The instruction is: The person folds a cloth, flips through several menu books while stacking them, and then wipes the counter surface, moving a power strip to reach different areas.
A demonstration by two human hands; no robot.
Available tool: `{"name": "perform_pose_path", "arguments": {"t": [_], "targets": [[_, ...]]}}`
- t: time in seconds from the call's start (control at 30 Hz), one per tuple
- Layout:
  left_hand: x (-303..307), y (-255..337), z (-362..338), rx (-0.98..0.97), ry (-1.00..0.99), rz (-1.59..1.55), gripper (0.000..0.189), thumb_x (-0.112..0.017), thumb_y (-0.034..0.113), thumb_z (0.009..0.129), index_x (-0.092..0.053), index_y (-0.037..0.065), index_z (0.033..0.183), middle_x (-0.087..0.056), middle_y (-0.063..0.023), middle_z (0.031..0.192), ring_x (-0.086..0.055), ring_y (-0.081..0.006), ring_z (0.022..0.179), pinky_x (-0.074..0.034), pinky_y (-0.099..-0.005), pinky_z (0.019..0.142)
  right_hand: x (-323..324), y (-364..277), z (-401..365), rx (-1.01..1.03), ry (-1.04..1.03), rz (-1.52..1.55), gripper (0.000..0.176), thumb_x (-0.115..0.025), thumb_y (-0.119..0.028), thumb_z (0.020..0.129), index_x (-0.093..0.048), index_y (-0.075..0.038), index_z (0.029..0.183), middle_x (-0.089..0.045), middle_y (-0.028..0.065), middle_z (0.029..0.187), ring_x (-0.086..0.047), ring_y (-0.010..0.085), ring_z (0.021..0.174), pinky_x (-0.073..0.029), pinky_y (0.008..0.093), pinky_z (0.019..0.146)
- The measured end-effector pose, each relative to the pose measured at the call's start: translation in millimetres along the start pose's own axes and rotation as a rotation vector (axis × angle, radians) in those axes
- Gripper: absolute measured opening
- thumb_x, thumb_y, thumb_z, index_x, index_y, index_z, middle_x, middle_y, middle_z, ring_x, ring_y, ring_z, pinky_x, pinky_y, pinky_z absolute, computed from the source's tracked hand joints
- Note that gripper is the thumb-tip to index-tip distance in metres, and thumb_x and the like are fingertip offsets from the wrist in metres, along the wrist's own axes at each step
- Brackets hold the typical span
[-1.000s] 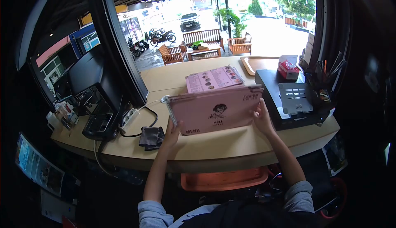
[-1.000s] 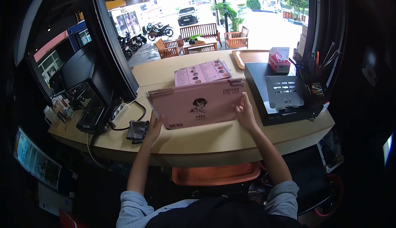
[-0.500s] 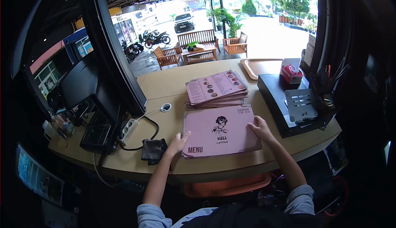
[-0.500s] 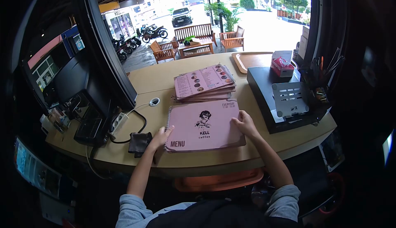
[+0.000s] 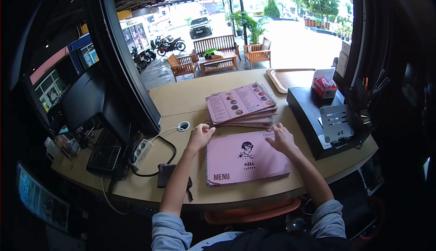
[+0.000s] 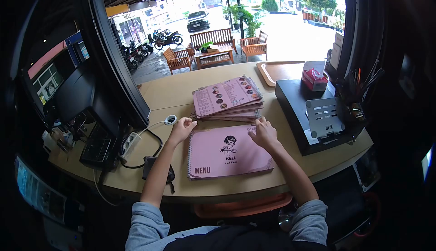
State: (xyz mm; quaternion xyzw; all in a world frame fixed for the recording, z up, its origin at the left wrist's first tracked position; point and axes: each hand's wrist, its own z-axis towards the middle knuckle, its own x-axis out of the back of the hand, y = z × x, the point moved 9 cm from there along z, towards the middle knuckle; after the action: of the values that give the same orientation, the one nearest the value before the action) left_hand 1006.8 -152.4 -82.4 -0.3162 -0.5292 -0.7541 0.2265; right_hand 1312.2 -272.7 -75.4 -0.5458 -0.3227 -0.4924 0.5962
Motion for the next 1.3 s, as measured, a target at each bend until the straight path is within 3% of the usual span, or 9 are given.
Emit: {"name": "perform_pose_path", "arguments": {"t": [0.07, 0.17, 0.33, 0.47, 0.63, 0.77, 1.0, 1.13, 1.3], "targets": [[-15, -15, 31, 0.047, 0.067, -0.242, 0.057, -0.064, 0.043, 0.080, -0.056, -0.005, 0.111, -0.060, -0.0184, 0.107, -0.063, -0.0299, 0.091, -0.049, -0.0404, 0.081, 13, -10, 21, 0.015, 0.074, 0.118, 0.049, -0.068, -0.030, 0.076, -0.055, -0.001, 0.113, -0.048, 0.0151, 0.124, -0.049, 0.0318, 0.114, -0.042, 0.0406, 0.094], [-33, -28, 69, 0.162, -0.033, -0.005, 0.061, -0.060, 0.043, 0.082, -0.051, -0.005, 0.118, -0.049, -0.0211, 0.123, -0.056, -0.0330, 0.106, -0.046, -0.0399, 0.089, 19, 8, 67, 0.008, 0.220, 0.238, 0.057, -0.067, -0.031, 0.078, -0.051, 0.003, 0.120, -0.045, 0.0174, 0.130, -0.046, 0.0331, 0.119, -0.038, 0.0395, 0.100], [-48, -37, 85, 0.314, -0.120, 0.144, 0.052, -0.054, 0.049, 0.082, -0.057, 0.010, 0.118, -0.046, -0.0173, 0.130, -0.040, -0.0367, 0.124, -0.028, -0.0583, 0.101, -4, 71, 129, -0.180, 0.219, 0.217, 0.055, -0.067, -0.031, 0.079, -0.051, 0.002, 0.120, -0.046, 0.0247, 0.129, -0.046, 0.0352, 0.119, -0.039, 0.0381, 0.099], [-51, -45, 94, 0.296, -0.056, 0.150, 0.046, -0.056, 0.048, 0.081, -0.063, 0.011, 0.108, -0.054, -0.0171, 0.123, -0.046, -0.0352, 0.120, -0.032, -0.0564, 0.099, -35, 87, 146, -0.157, 0.065, 0.520, 0.052, -0.067, -0.027, 0.082, -0.051, 0.006, 0.118, -0.060, 0.0229, 0.111, -0.058, 0.0286, 0.105, -0.044, 0.0350, 0.092], [-61, -72, 109, 0.230, -0.014, -0.221, 0.039, -0.063, 0.041, 0.079, -0.068, 0.007, 0.095, -0.068, -0.0130, 0.095, -0.064, -0.0291, 0.091, -0.047, -0.0408, 0.084, -25, 98, 140, -0.193, 0.299, 0.693, 0.045, -0.070, -0.024, 0.077, -0.057, 0.005, 0.108, -0.063, 0.0214, 0.103, -0.063, 0.0281, 0.093, -0.049, 0.0343, 0.082], [-39, -61, 104, 0.237, 0.154, -0.206, 0.037, -0.062, 0.037, 0.080, -0.067, 0.003, 0.093, -0.069, -0.0117, 0.093, -0.066, -0.0258, 0.086, -0.049, -0.0348, 0.079, -10, 96, 129, -0.207, 0.408, 0.838, 0.045, -0.071, -0.023, 0.076, -0.056, 0.005, 0.108, -0.065, 0.0191, 0.096, -0.064, 0.0236, 0.089, -0.050, 0.0327, 0.079], [3, 38, 54, 0.110, -0.076, -1.292, 0.029, -0.039, 0.018, 0.094, -0.046, 0.003, 0.118, -0.060, -0.0135, 0.104, -0.063, -0.0199, 0.084, -0.054, -0.0331, 0.075, 18, 51, 91, -0.001, 0.452, 1.635, 0.061, -0.070, -0.009, 0.076, -0.037, -0.002, 0.127, -0.049, 0.0123, 0.113, -0.055, 0.0204, 0.102, -0.049, 0.0305, 0.082], [32, 65, 19, 0.022, -0.084, -1.384, 0.027, -0.039, 0.018, 0.095, -0.048, 0.003, 0.115, -0.061, -0.0136, 0.102, -0.062, -0.0208, 0.089, -0.055, -0.0335, 0.076, 4, -16, 86, 0.061, 0.139, 1.620, 0.072, -0.071, -0.014, 0.078, -0.029, -0.006, 0.137, -0.046, 0.0107, 0.125, -0.055, 0.0195, 0.104, -0.048, 0.0328, 0.083], [86, 55, -20, -0.043, -0.097, -1.615, 0.027, -0.044, 0.021, 0.095, -0.050, 0.002, 0.114, -0.061, -0.0134, 0.100, -0.063, -0.0212, 0.086, -0.055, -0.0321, 0.074, 15, -77, 96, 0.282, 0.145, 1.294, 0.042, -0.058, -0.018, 0.089, -0.043, -0.004, 0.126, -0.059, 0.0101, 0.101, -0.058, 0.0164, 0.092, -0.048, 0.0318, 0.079]]}}
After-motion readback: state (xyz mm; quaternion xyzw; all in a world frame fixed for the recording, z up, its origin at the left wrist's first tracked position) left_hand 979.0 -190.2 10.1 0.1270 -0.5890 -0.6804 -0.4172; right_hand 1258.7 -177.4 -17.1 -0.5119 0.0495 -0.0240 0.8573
